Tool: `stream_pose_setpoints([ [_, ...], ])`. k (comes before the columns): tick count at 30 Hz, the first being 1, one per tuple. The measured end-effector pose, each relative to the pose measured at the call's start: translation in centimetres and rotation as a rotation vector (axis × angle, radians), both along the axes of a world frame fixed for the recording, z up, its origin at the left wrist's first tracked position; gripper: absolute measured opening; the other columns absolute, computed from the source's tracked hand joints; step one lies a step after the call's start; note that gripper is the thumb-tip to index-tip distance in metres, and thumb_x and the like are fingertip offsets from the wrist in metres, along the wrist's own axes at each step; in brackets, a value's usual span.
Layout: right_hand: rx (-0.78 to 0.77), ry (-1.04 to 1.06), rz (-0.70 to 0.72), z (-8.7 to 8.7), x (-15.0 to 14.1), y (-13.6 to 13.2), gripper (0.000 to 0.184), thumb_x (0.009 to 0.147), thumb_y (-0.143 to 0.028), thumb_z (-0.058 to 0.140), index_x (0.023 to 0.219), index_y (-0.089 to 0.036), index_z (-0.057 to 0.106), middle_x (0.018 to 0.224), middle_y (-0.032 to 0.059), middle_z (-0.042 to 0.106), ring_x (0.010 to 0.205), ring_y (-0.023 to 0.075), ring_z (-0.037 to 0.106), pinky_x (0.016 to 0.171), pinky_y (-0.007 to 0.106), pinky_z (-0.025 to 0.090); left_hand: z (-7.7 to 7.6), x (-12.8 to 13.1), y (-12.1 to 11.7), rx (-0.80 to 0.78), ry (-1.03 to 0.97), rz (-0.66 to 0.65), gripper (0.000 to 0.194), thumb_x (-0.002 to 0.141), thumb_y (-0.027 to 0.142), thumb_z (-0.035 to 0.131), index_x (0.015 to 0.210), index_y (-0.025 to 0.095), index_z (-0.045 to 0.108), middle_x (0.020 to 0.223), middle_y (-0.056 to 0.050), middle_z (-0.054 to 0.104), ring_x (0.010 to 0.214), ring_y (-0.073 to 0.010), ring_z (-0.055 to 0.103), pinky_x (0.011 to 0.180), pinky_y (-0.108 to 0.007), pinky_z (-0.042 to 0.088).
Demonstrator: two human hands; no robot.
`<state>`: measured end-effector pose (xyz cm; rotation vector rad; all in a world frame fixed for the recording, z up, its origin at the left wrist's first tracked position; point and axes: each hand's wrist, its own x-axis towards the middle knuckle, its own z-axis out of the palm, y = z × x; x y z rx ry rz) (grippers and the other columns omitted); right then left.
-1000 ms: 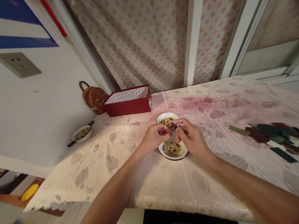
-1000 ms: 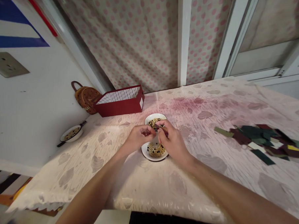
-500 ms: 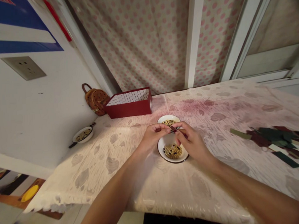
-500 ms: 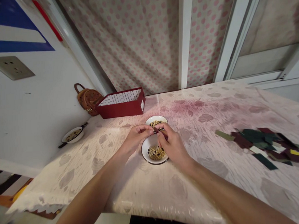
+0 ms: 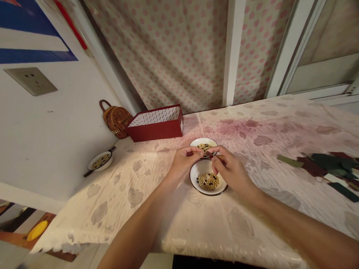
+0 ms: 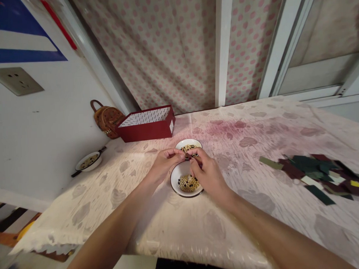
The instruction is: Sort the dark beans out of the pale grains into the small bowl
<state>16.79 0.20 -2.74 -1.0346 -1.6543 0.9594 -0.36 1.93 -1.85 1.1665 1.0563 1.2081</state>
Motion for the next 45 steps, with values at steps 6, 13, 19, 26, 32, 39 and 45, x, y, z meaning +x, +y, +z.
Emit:
stream_pose_setpoints([
  [6,0.018,-0.017,-0.086,0.0,0.0,0.2,0.019,0.093,-0.029,0.048,0.107,-0.021,0.059,0.055,-0.0070,0.054,0.048,0.0134,0.048,0.051,0.027,0.033,-1.5,-0.7,2.2,0.252,0.387,0.171,0.008,0.079,0.020,0.072,0.082,0.014,0.073,0.083,-0.004,0.074,0.075,-0.0133,0.065,0.073,-0.026,0.049],
  [13,0.039,-0.032,-0.106,0.2,0.2,0.2,0.018,0.092,-0.027,0.047,0.106,-0.021,0.058,0.056,-0.0068,0.055,0.049,0.0134,0.050,0.053,0.027,0.035,-0.7,-1.1,1.5,0.395,0.711,0.123,0.007,0.082,0.020,0.070,0.087,0.019,0.075,0.087,-0.002,0.076,0.078,-0.0148,0.065,0.076,-0.027,0.049],
  [19,0.048,-0.009,-0.102,0.2,0.1,0.3,0.018,0.091,-0.026,0.047,0.106,-0.022,0.057,0.056,-0.0067,0.055,0.051,0.0145,0.054,0.055,0.027,0.038,0.8,-0.7,-0.5,0.608,1.050,-0.224,0.008,0.080,0.014,0.068,0.081,0.021,0.073,0.086,-0.002,0.073,0.088,-0.0200,0.064,0.082,-0.031,0.047],
  [26,0.040,-0.023,-0.105,0.3,0.1,0.2,0.020,0.090,-0.024,0.047,0.107,-0.022,0.057,0.055,-0.0071,0.055,0.050,0.0142,0.054,0.055,0.026,0.040,1.2,0.5,-1.8,0.636,1.399,-0.310,0.010,0.083,0.016,0.064,0.081,0.020,0.073,0.085,-0.006,0.074,0.089,-0.0258,0.066,0.088,-0.039,0.046],
  [32,0.030,-0.003,-0.096,0.0,0.0,0.2,0.022,0.091,-0.024,0.048,0.109,-0.021,0.058,0.056,-0.0072,0.055,0.052,0.0142,0.055,0.057,0.026,0.041,1.7,1.2,-1.9,0.624,1.448,-0.321,0.013,0.080,0.012,0.062,0.083,0.020,0.072,0.088,-0.009,0.076,0.089,-0.0278,0.068,0.084,-0.039,0.048],
  [39,0.034,0.017,-0.085,0.1,0.1,0.2,0.021,0.091,-0.025,0.048,0.109,-0.021,0.058,0.057,-0.0069,0.055,0.053,0.0144,0.055,0.058,0.027,0.043,1.3,1.4,-2.2,0.589,1.365,-0.269,0.013,0.076,0.009,0.062,0.080,0.018,0.070,0.082,-0.008,0.073,0.080,-0.0256,0.068,0.076,-0.036,0.050],
  [45,0.027,0.013,-0.091,0.2,0.1,0.1,0.019,0.092,-0.027,0.048,0.107,-0.021,0.058,0.057,-0.0065,0.055,0.051,0.0136,0.052,0.054,0.026,0.039,1.1,0.9,-1.8,0.353,0.643,-0.083,0.007,0.075,0.014,0.066,0.081,0.018,0.064,0.079,-0.001,0.069,0.073,-0.0153,0.066,0.072,-0.027,0.051],
])
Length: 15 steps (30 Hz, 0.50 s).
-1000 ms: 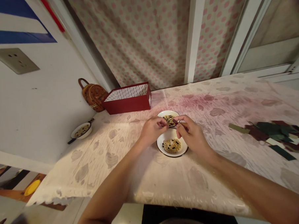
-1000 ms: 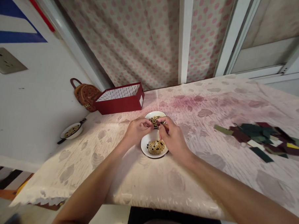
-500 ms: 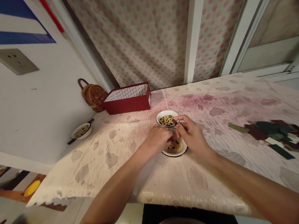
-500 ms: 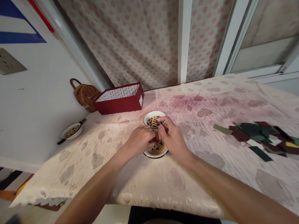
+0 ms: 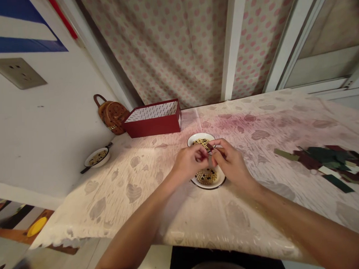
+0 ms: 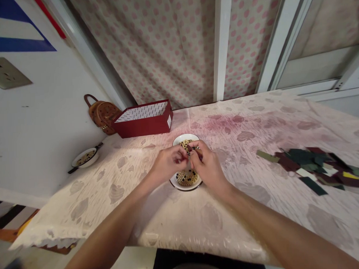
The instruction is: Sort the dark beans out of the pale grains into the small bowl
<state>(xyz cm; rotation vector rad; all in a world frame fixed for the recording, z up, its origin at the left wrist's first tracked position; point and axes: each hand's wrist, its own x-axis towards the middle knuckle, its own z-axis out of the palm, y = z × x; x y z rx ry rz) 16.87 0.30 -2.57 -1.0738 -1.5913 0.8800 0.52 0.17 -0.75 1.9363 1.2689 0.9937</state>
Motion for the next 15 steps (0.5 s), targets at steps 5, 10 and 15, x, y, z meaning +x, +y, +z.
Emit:
stream_pose_setpoints([
  [5,-0.004,0.026,0.066,0.11,-0.06,-0.20,0.019,0.094,-0.028,0.048,0.109,-0.022,0.057,0.057,-0.0067,0.054,0.051,0.0136,0.049,0.053,0.027,0.037,0.09,-0.59,1.04,-0.205,-0.518,0.064,0.018,0.074,0.023,0.076,0.081,0.016,0.062,0.078,-0.001,0.068,0.074,-0.0130,0.067,0.068,-0.024,0.049],
  [10,-0.001,0.031,0.116,0.23,-0.14,-0.49,0.019,0.095,-0.028,0.047,0.110,-0.022,0.057,0.058,-0.0063,0.054,0.054,0.0141,0.051,0.055,0.027,0.038,0.38,-0.62,1.00,-0.377,-0.697,0.107,0.023,0.072,0.023,0.080,0.085,0.015,0.062,0.074,0.000,0.069,0.075,-0.0127,0.069,0.070,-0.024,0.049],
  [15,0.010,0.026,0.124,0.19,-0.17,-0.41,0.019,0.095,-0.028,0.047,0.110,-0.021,0.058,0.057,-0.0064,0.054,0.054,0.0143,0.053,0.057,0.028,0.039,0.08,-0.58,0.92,-0.415,-0.800,0.042,0.029,0.068,0.023,0.086,0.085,0.014,0.064,0.075,-0.001,0.071,0.075,-0.0131,0.069,0.075,-0.026,0.051],
])
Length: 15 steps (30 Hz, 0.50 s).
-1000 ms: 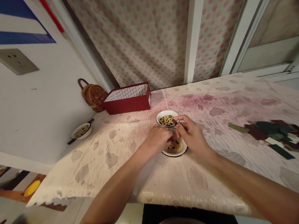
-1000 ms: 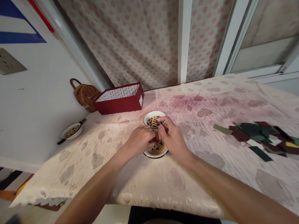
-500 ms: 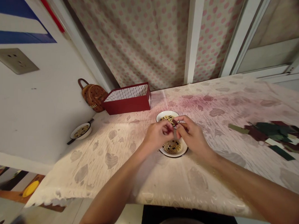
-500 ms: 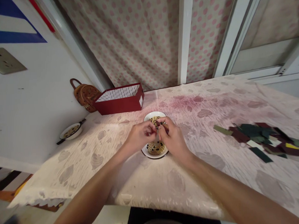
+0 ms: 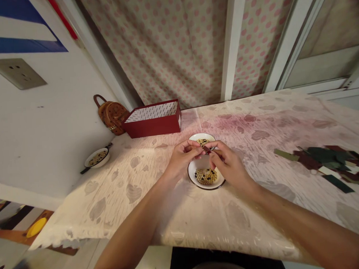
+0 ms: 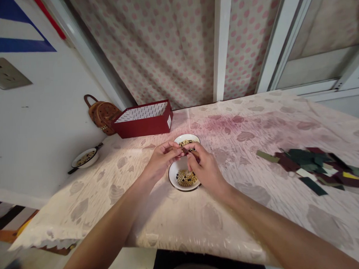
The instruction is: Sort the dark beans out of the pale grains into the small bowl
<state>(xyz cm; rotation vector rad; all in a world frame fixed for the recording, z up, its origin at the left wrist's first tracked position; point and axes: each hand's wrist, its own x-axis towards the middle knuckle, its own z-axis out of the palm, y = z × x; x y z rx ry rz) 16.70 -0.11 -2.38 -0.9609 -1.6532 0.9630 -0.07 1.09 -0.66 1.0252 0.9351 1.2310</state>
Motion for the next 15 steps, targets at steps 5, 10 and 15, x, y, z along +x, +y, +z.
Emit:
stream_pose_setpoints([
  [5,-0.004,0.004,0.009,-0.21,-0.03,0.17,0.020,0.095,-0.028,0.047,0.111,-0.022,0.057,0.058,-0.0065,0.054,0.055,0.0142,0.053,0.057,0.028,0.040,-0.24,-0.08,-0.01,0.020,-0.040,-0.050,0.034,0.067,0.024,0.090,0.088,0.012,0.066,0.080,-0.002,0.073,0.075,-0.0129,0.070,0.083,-0.030,0.053],
  [10,-0.007,-0.005,-0.009,-0.28,0.00,0.22,0.020,0.095,-0.029,0.047,0.111,-0.022,0.058,0.057,-0.0066,0.053,0.052,0.0140,0.050,0.054,0.027,0.038,-0.26,-0.04,0.02,0.005,-0.066,-0.049,0.032,0.067,0.022,0.089,0.088,0.012,0.067,0.079,-0.003,0.074,0.077,-0.0131,0.070,0.085,-0.030,0.053],
  [15,0.013,0.000,-0.011,-0.17,0.06,0.38,0.020,0.093,-0.027,0.048,0.109,-0.022,0.059,0.056,-0.0067,0.053,0.052,0.0137,0.050,0.054,0.027,0.039,-0.56,0.10,0.20,-0.004,-0.084,-0.029,0.030,0.067,0.020,0.089,0.086,0.013,0.066,0.077,-0.002,0.073,0.075,-0.0123,0.070,0.087,-0.031,0.054],
])
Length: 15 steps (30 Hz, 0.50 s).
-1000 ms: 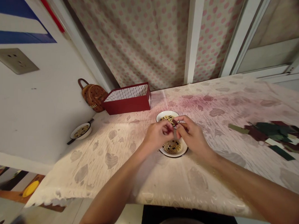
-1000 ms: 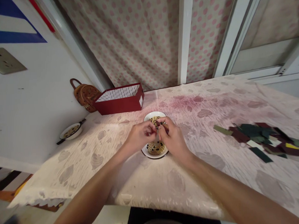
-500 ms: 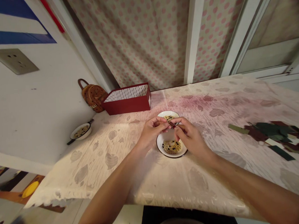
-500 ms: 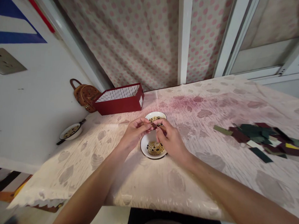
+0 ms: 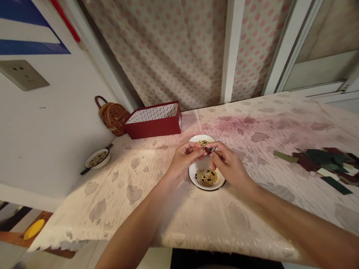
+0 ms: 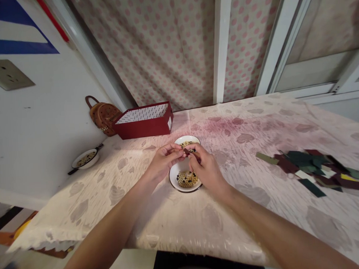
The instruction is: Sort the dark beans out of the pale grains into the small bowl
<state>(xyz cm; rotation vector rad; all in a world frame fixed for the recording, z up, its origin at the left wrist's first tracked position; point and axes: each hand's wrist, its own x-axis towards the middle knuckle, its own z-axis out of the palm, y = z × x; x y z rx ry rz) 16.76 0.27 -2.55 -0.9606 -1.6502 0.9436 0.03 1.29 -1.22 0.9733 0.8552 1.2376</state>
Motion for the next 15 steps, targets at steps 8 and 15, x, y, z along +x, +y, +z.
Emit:
stream_pose_setpoints([
  [8,-0.013,-0.018,-0.058,-0.8,-0.2,0.5,0.022,0.093,-0.028,0.048,0.111,-0.021,0.059,0.055,-0.0073,0.053,0.050,0.0136,0.050,0.055,0.027,0.038,-0.5,-0.2,0.7,0.124,0.155,0.118,0.023,0.072,0.022,0.083,0.083,0.013,0.065,0.080,-0.002,0.072,0.077,-0.0123,0.069,0.081,-0.027,0.054],
  [15,-0.008,-0.016,-0.159,-1.1,-0.4,0.4,0.023,0.093,-0.032,0.049,0.110,-0.021,0.060,0.056,-0.0065,0.053,0.052,0.0146,0.051,0.055,0.028,0.037,-2.5,-0.2,2.6,0.449,0.502,0.201,0.011,0.081,0.006,0.064,0.086,0.016,0.065,0.086,-0.003,0.071,0.081,-0.0135,0.070,0.080,-0.026,0.054],
])
